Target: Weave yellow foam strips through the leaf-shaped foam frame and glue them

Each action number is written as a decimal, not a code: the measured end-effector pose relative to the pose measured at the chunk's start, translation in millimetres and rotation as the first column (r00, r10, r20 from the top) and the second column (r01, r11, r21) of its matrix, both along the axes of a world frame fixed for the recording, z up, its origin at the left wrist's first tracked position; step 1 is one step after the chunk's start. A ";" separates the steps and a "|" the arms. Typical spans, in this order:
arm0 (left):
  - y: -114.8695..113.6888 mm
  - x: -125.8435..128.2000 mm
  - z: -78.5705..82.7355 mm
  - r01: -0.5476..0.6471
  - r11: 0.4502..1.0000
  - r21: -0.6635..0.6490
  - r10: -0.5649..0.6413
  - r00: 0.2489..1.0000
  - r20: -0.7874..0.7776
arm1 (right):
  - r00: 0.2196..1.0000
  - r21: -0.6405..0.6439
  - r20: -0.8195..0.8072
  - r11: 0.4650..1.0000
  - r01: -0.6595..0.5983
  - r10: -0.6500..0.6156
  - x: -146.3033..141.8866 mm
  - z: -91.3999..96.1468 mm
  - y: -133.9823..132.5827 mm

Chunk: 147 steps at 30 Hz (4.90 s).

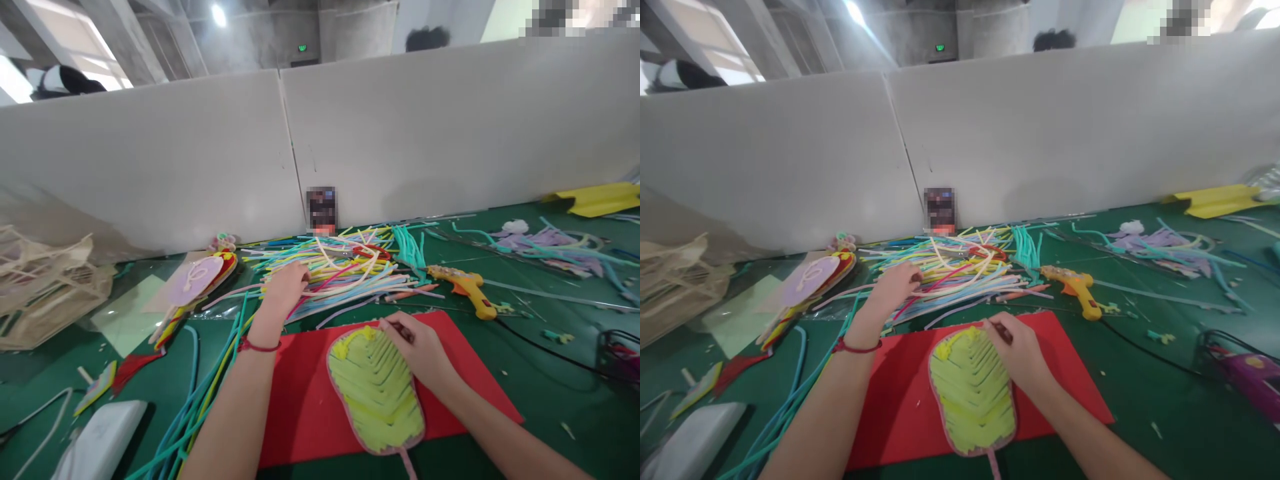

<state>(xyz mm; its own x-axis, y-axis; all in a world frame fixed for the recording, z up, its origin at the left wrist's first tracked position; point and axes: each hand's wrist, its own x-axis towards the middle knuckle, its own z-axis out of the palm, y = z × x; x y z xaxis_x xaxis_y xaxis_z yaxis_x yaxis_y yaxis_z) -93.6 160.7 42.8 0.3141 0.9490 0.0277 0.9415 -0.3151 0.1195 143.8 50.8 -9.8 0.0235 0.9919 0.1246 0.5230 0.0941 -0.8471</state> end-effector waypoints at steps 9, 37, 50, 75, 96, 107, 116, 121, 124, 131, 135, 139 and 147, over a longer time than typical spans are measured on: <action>-7.9 5.5 6.0 -0.115 0.992 0.052 0.112 0.992 0.061 | 1.000 -0.005 -0.012 1.000 0.007 -0.007 1.7 0.1 -0.8; -15.4 7.2 45.7 -0.464 0.814 0.348 0.008 0.609 0.793 | 0.999 -0.004 -0.031 1.000 -0.009 0.009 2.7 0.6 -0.4; -56.9 78.0 41.2 0.432 0.877 -0.213 -0.289 0.826 0.485 | 0.954 0.020 -0.288 0.996 0.092 -0.083 4.9 10.0 -2.0; -52.1 45.6 40.1 0.271 0.829 -0.489 -0.255 0.962 0.100 | 0.995 0.108 -0.035 0.990 0.093 -0.090 5.2 -1.9 1.0; -31.9 41.4 13.4 0.313 0.663 -0.680 -0.336 0.936 0.103 | 0.999 -0.019 -0.041 1.000 0.017 -0.017 6.0 -4.6 2.1; -35.5 49.2 20.1 0.377 0.735 -0.563 -0.334 0.925 0.183 | 0.988 -0.053 -0.127 0.996 0.077 -0.083 5.3 -2.8 1.7; -27.7 52.9 7.3 0.362 0.881 -0.304 -0.292 0.922 0.254 | 0.970 -0.092 -0.210 0.990 0.103 -0.120 8.4 -3.5 5.7; -24.9 48.2 8.8 0.352 0.874 -0.335 -0.231 0.907 0.351 | 0.941 -0.081 -0.313 0.991 0.110 -0.130 9.8 0.0 6.4; -26.6 46.8 16.3 0.368 0.850 -0.378 -0.171 0.870 0.463 | 0.866 -0.075 -0.453 0.977 0.200 -0.213 11.5 1.4 8.2; -31.0 57.9 14.5 0.414 0.821 -0.393 -0.130 0.805 0.578 | 0.725 -0.085 -0.681 0.994 0.064 -0.105 5.8 0.0 8.0; -37.0 76.7 5.8 0.431 0.848 -0.309 -0.135 0.739 0.660 | 0.792 -0.090 -0.607 0.996 0.008 -0.061 6.4 -4.3 8.8; -53.0 91.4 -0.5 0.352 0.914 -0.201 -0.042 0.574 0.818 | 0.761 -0.088 -0.643 0.995 0.046 -0.092 10.5 -8.0 13.3; -97.8 71.5 -21.0 0.187 0.956 -0.227 0.146 0.367 0.919 | 0.781 -0.126 -0.624 0.990 -0.056 -0.035 5.2 -2.5 6.1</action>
<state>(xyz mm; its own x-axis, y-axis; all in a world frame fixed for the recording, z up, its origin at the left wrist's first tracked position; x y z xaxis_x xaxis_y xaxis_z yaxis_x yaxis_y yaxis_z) -22.0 62.9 21.8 0.2672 0.9601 0.0821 0.1777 -0.1328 0.9751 149.0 56.9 -12.4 0.0398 0.9983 -0.0430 -0.1243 -0.0378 -0.9915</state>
